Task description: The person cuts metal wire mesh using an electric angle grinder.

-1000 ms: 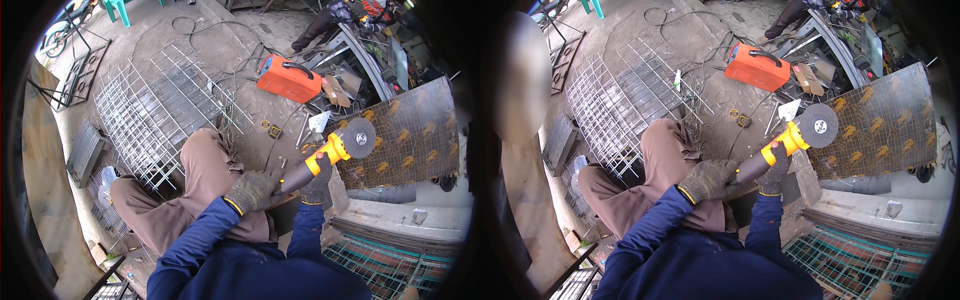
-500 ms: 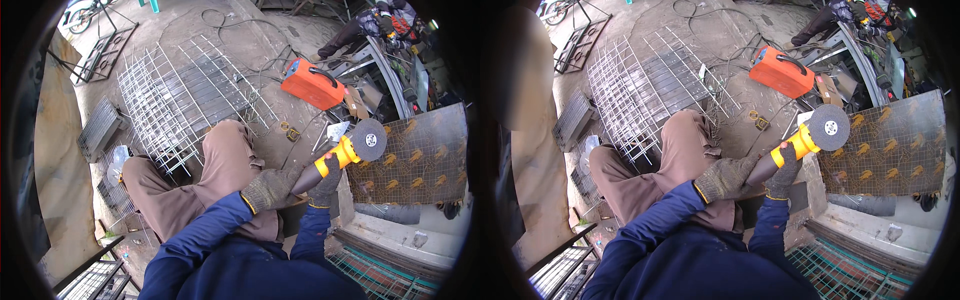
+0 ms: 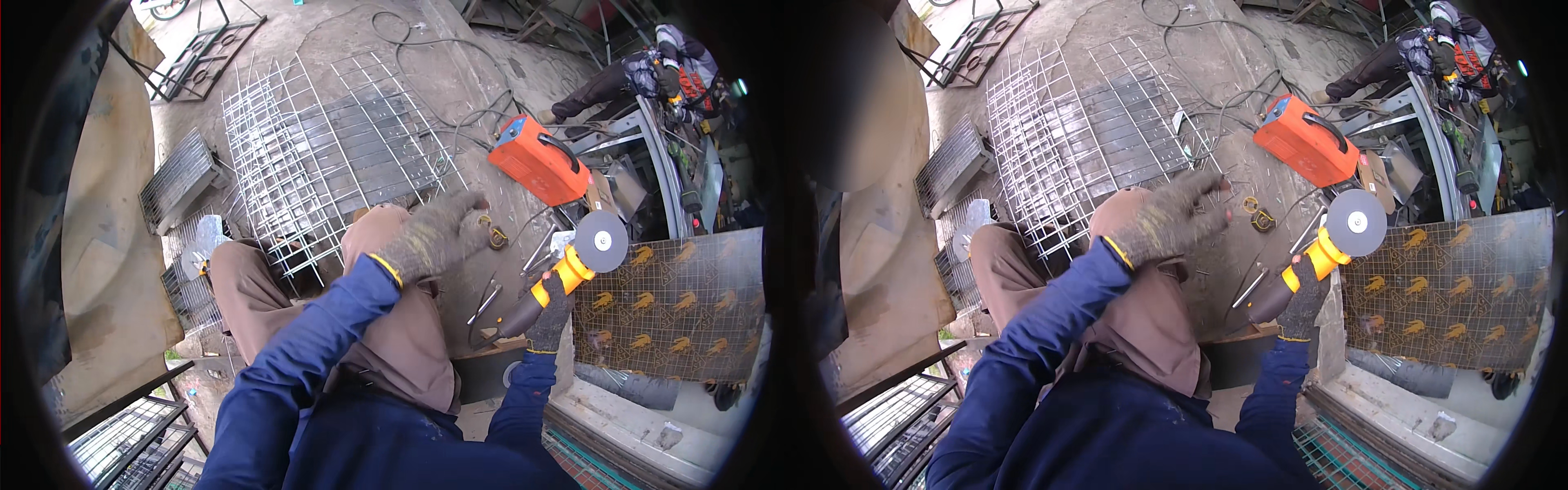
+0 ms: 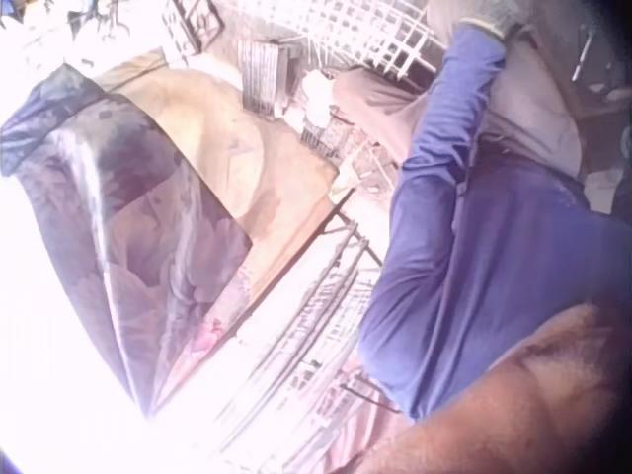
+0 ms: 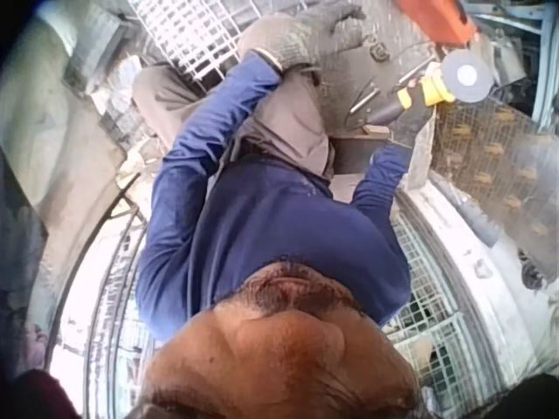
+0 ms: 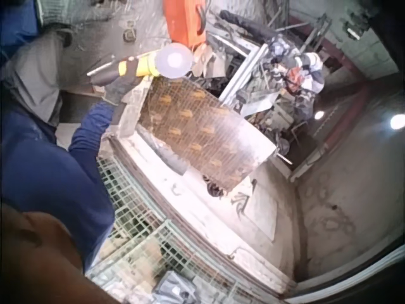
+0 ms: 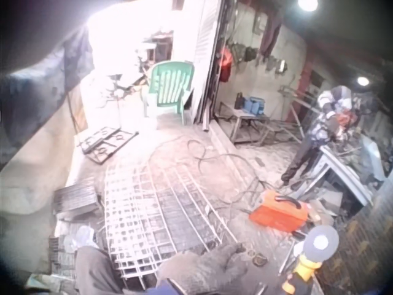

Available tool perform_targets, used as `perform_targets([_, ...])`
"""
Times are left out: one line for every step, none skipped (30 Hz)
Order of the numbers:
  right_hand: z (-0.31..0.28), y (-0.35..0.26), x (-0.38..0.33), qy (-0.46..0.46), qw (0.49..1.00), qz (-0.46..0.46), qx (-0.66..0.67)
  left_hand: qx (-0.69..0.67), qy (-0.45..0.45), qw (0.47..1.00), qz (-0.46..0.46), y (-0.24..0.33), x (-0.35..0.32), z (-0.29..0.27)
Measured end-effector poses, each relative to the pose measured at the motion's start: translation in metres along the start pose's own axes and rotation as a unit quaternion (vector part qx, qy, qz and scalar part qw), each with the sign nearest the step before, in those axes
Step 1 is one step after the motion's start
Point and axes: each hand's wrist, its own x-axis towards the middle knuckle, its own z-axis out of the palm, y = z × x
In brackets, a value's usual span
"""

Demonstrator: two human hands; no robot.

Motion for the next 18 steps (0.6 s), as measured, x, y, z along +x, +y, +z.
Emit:
perform_targets([-0.003, 0.002, 0.001, 0.023, 0.999, -0.01, -0.048, 0.084, 0.02, 0.995, -0.039, -0.011, 0.021, -0.02])
perform_targets([-0.007, 0.004, 0.001, 0.026, 0.997, -0.021, -0.074, 0.163, 0.087, 0.983, -0.012, -0.022, 0.04, -0.039])
perform_targets([-0.011, 0.005, 0.003, 0.013, 0.997, -0.025, -0.074, 0.236, 0.113, 0.965, -0.024, -0.032, 0.056, -0.052])
perform_targets([-0.015, 0.008, 0.005, -0.008, 0.993, -0.039, -0.111, 0.31, 0.152, 0.938, -0.016, -0.043, 0.066, -0.061])
perform_targets([-0.02, 0.009, 0.008, -0.029, 0.987, -0.053, -0.149, 0.306, 0.167, 0.937, -0.005, -0.054, 0.074, -0.066])
perform_targets([-0.025, 0.011, 0.011, -0.049, 0.988, -0.048, -0.139, 0.381, 0.161, 0.91, -0.036, -0.065, 0.081, -0.072])
perform_targets([-0.03, 0.011, 0.017, -0.035, 0.989, -0.038, -0.142, 0.451, 0.148, 0.878, -0.067, -0.074, 0.087, -0.075])
perform_targets([-0.034, 0.012, 0.022, -0.061, 0.976, -0.035, -0.208, 0.457, 0.132, 0.876, -0.077, -0.084, 0.087, -0.079])
perform_targets([-0.038, 0.013, 0.028, -0.087, 0.958, -0.04, -0.271, 0.452, 0.133, 0.878, -0.081, -0.093, 0.086, -0.079])
perform_targets([-0.042, 0.013, 0.035, -0.086, 0.937, -0.039, -0.337, 0.462, 0.127, 0.874, -0.082, -0.101, 0.083, -0.078])
perform_targets([-0.043, 0.014, 0.041, -0.102, 0.934, -0.039, -0.341, 0.471, 0.114, 0.869, -0.098, -0.108, 0.081, -0.077])
perform_targets([-0.044, 0.014, 0.046, -0.107, 0.915, -0.067, -0.383, 0.468, 0.123, 0.871, -0.087, -0.113, 0.08, -0.076])
perform_targets([-0.043, 0.015, 0.049, -0.098, 0.889, -0.081, -0.439, 0.463, 0.131, 0.873, -0.081, -0.117, 0.08, -0.075])
perform_targets([-0.041, 0.014, 0.053, -0.13, 0.883, -0.068, -0.446, 0.466, 0.125, 0.872, -0.082, -0.12, 0.081, -0.076])
perform_targets([-0.037, 0.014, 0.056, -0.134, 0.879, -0.07, -0.452, 0.464, 0.13, 0.873, -0.072, -0.121, 0.082, -0.077])
perform_targets([-0.032, 0.012, 0.058, -0.143, 0.869, -0.113, -0.461, 0.46, 0.127, 0.876, -0.072, -0.121, 0.083, -0.078])
perform_targets([-0.025, 0.012, 0.06, -0.15, 0.857, -0.155, -0.467, 0.463, 0.121, 0.874, -0.089, -0.121, 0.083, -0.08])
perform_targets([-0.019, 0.01, 0.061, -0.149, 0.84, -0.138, -0.503, 0.465, 0.106, 0.875, -0.085, -0.12, 0.084, -0.082])
